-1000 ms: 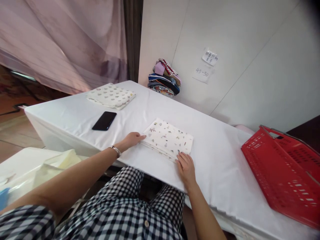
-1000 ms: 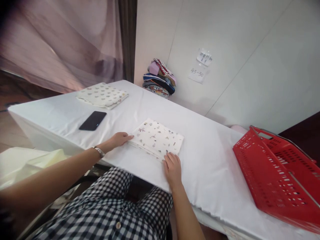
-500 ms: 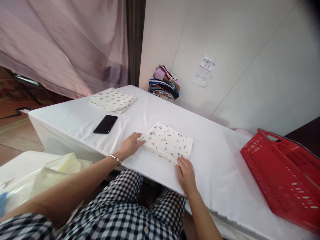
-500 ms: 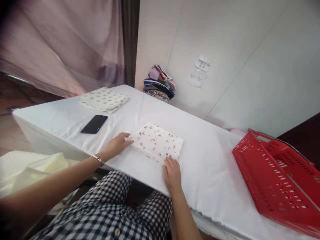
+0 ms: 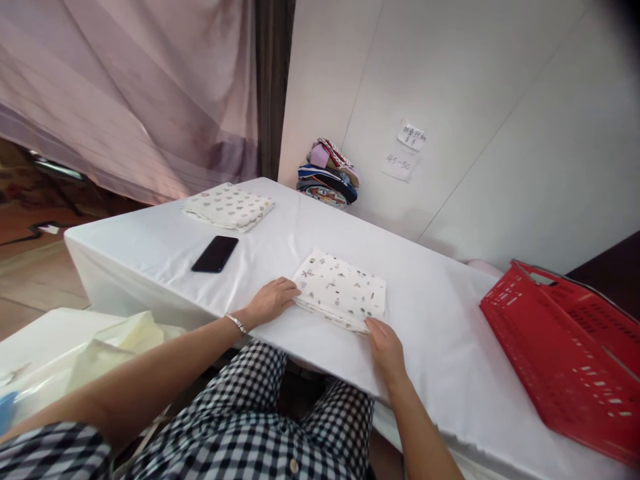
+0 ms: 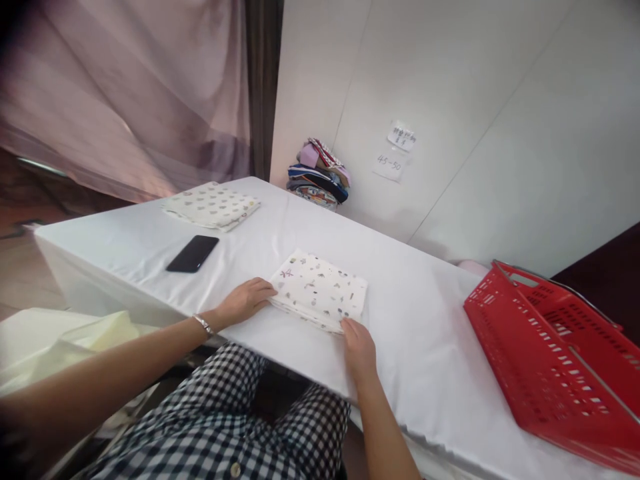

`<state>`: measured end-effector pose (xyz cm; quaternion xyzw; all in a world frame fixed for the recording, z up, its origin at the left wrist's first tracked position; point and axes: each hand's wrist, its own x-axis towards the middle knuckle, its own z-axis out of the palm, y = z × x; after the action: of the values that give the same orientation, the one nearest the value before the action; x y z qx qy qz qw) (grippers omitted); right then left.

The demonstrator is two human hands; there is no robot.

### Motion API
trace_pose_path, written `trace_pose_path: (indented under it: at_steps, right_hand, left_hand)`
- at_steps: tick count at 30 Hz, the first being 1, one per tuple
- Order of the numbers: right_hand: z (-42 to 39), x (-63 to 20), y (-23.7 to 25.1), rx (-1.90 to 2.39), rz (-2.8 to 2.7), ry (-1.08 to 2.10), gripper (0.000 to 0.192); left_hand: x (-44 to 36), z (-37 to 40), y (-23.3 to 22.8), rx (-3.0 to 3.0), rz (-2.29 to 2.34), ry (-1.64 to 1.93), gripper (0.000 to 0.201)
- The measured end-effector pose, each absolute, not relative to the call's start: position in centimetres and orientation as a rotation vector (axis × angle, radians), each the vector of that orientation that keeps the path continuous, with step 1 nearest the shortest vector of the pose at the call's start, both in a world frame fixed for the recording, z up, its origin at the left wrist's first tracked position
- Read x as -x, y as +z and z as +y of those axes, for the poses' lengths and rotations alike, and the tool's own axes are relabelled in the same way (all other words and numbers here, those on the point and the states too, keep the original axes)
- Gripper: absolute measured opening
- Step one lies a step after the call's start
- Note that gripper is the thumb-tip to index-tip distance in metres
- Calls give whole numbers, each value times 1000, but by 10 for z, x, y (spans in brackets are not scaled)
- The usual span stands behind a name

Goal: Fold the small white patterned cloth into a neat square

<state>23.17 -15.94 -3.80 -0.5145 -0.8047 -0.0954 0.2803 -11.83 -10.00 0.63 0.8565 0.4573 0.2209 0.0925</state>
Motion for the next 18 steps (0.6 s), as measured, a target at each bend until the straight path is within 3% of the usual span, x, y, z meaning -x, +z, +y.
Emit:
trace_pose_path:
  at_steps: [9,18]
  right_hand:
    - [-169,-230,-26,1448,-2246,-192,38]
    - [-170,-222,-16,1492,-2253,-151,36]
  left_hand:
    - [112,-105,3,-2591,1342,810,29]
    - [99,-100,7,-2608,1375,749,24]
